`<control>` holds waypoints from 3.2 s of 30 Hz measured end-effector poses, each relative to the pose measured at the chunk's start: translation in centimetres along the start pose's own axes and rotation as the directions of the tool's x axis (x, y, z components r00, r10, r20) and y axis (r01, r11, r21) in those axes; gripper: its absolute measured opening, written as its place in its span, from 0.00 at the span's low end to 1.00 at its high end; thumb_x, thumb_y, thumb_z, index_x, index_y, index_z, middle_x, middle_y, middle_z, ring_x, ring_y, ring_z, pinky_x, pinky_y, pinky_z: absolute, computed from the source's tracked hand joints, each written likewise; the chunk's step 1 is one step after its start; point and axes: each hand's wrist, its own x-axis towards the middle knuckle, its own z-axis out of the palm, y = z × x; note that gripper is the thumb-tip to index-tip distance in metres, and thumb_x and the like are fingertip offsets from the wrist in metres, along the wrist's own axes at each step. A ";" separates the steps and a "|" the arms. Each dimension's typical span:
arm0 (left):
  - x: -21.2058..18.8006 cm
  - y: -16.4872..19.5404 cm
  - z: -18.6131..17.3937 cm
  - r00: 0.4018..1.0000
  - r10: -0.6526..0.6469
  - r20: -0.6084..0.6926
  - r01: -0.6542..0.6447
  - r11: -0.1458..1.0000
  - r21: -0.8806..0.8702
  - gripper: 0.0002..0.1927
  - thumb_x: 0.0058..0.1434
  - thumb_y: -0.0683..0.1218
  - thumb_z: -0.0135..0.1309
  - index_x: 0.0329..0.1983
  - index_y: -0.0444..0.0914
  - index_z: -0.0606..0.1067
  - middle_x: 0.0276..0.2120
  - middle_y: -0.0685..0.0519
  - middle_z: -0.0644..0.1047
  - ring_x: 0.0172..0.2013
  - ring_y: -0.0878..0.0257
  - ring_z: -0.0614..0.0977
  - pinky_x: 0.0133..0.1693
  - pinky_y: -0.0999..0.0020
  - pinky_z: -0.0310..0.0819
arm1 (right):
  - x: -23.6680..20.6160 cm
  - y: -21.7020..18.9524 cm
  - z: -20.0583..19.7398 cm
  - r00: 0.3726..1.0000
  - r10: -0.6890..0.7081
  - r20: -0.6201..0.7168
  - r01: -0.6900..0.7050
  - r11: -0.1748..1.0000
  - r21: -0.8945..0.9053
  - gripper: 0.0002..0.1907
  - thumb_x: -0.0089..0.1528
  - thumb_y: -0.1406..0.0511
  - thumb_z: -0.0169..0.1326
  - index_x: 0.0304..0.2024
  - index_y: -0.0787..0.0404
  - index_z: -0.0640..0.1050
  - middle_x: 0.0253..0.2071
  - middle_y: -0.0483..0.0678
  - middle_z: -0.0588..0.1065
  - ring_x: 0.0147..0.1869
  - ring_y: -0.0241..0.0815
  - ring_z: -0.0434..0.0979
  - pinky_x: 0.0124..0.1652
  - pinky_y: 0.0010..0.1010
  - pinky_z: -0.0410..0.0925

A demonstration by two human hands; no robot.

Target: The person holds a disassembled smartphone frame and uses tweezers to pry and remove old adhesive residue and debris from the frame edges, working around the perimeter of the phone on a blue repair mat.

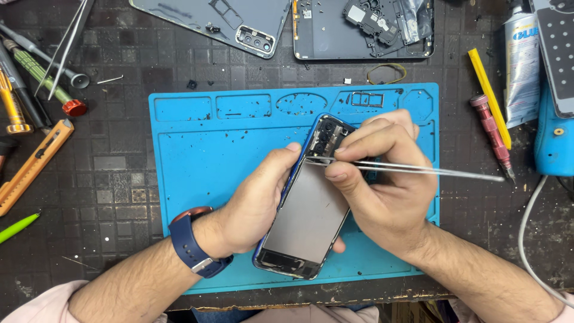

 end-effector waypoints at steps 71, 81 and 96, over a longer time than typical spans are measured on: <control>0.2 1.6 0.1 0.987 -0.044 0.157 0.043 0.999 0.006 0.37 0.74 0.61 0.19 0.68 0.29 0.64 0.52 0.32 0.78 0.40 0.43 0.85 0.43 0.53 0.83 | 3.7 1.4 -3.0 0.958 -0.025 0.286 -0.010 0.993 0.119 0.08 0.59 0.69 0.68 0.38 0.61 0.80 0.35 0.45 0.80 0.41 0.35 0.77 0.46 0.27 0.67; 0.2 1.5 -0.1 0.986 -0.066 0.153 0.057 0.996 0.068 0.38 0.74 0.61 0.18 0.68 0.29 0.65 0.51 0.33 0.79 0.36 0.42 0.84 0.42 0.55 0.82 | 4.0 1.2 -2.9 0.944 0.011 0.329 -0.044 0.995 0.094 0.09 0.58 0.68 0.68 0.38 0.61 0.81 0.38 0.44 0.80 0.45 0.36 0.77 0.49 0.29 0.69; 0.2 1.5 0.0 0.985 -0.023 0.168 0.015 0.999 0.049 0.38 0.74 0.62 0.20 0.67 0.29 0.65 0.51 0.32 0.79 0.37 0.42 0.84 0.40 0.54 0.83 | 3.7 1.1 -2.5 0.943 -0.203 0.262 0.208 0.978 0.007 0.12 0.56 0.67 0.71 0.37 0.59 0.80 0.38 0.44 0.80 0.40 0.37 0.76 0.43 0.28 0.67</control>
